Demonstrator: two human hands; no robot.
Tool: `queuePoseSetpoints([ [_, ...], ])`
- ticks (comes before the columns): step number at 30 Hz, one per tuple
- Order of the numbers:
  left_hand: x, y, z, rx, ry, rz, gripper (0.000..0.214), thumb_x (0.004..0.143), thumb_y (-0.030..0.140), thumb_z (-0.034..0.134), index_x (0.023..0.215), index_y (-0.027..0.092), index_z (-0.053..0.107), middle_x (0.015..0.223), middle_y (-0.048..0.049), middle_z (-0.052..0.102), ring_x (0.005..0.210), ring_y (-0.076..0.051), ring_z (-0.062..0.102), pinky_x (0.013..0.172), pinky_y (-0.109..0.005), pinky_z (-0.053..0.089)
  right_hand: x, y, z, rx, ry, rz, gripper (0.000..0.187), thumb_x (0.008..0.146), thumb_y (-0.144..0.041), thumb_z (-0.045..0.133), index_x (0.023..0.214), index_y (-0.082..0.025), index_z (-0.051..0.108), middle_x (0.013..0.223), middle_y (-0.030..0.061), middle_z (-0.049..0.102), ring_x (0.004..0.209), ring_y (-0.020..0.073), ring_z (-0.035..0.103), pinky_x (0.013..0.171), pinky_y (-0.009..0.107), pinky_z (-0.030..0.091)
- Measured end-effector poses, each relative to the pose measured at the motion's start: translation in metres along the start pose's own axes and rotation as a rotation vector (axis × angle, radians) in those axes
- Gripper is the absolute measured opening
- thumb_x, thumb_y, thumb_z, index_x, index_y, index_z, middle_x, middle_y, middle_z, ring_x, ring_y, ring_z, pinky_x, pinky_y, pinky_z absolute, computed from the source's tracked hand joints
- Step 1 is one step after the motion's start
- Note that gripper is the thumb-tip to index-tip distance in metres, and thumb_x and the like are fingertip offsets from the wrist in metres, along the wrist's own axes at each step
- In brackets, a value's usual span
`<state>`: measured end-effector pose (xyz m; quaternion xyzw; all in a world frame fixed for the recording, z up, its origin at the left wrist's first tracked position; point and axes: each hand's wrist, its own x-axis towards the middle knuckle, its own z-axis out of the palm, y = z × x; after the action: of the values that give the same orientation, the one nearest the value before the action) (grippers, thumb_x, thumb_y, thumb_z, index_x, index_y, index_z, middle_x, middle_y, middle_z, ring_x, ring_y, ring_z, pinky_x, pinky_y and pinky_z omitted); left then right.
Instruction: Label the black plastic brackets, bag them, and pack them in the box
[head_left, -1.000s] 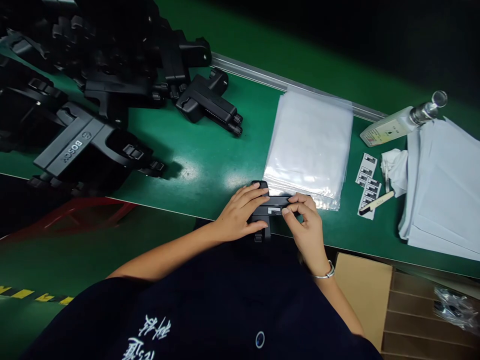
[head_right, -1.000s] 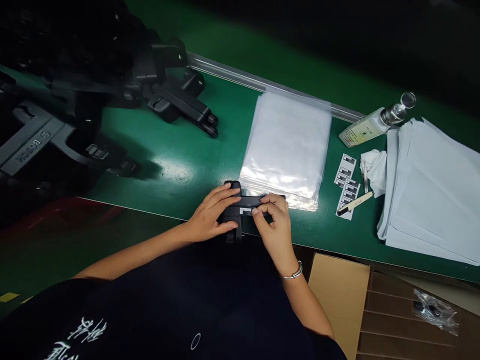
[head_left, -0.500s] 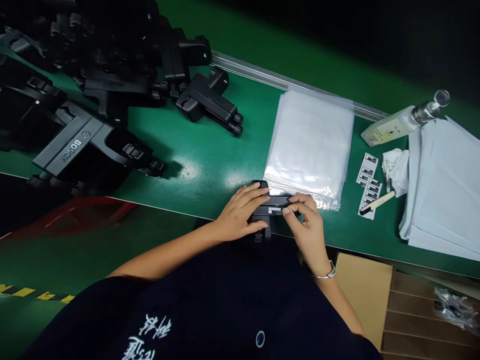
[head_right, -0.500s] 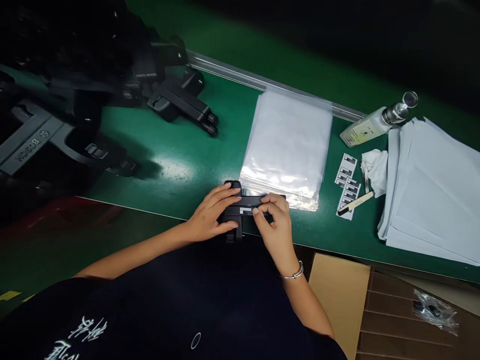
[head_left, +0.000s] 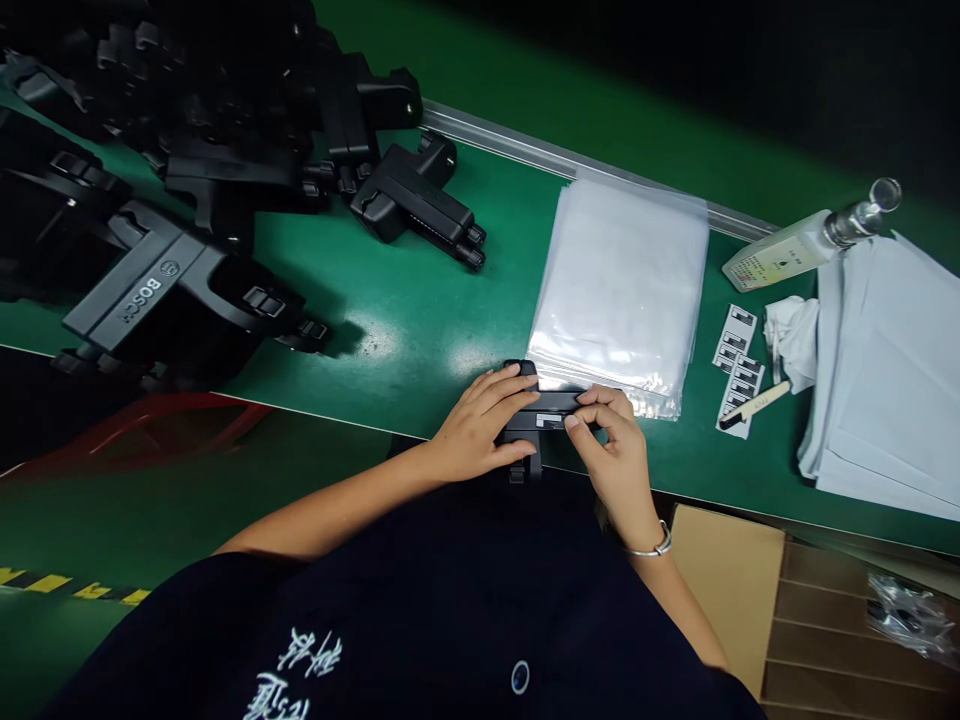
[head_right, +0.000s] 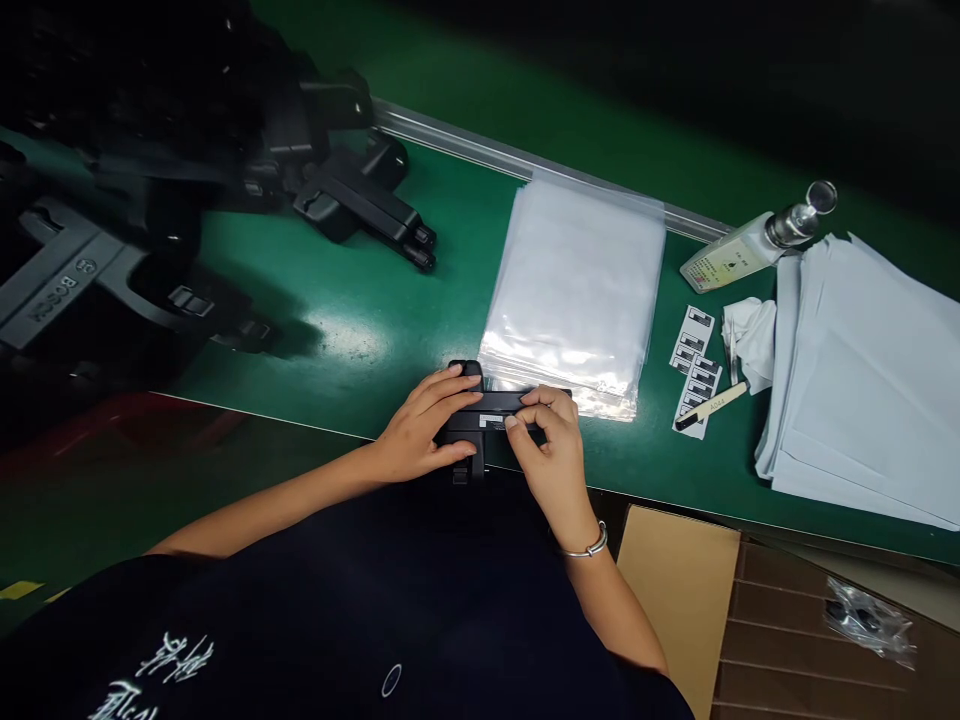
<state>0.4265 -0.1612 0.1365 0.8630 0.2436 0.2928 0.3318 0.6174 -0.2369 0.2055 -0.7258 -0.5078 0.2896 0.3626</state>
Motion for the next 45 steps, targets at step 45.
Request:
queuePoseSetpoints([
  [45, 0.014, -0.010, -0.024, 0.295, 0.060, 0.493, 0.030, 0.095, 0.038, 0.060, 0.114, 0.017, 0.066, 0.115, -0.0050, 0.074, 0.117, -0.015, 0.066, 0.123, -0.032, 0.026, 0.002, 0.006, 0.001, -0.001, 0.004, -0.057, 0.013, 0.087, -0.022, 0.060, 0.074, -0.022, 0.061, 0.099, 0.0056, 0.059, 0.100, 0.0211, 0.056, 0.090, 0.041, 0.045],
])
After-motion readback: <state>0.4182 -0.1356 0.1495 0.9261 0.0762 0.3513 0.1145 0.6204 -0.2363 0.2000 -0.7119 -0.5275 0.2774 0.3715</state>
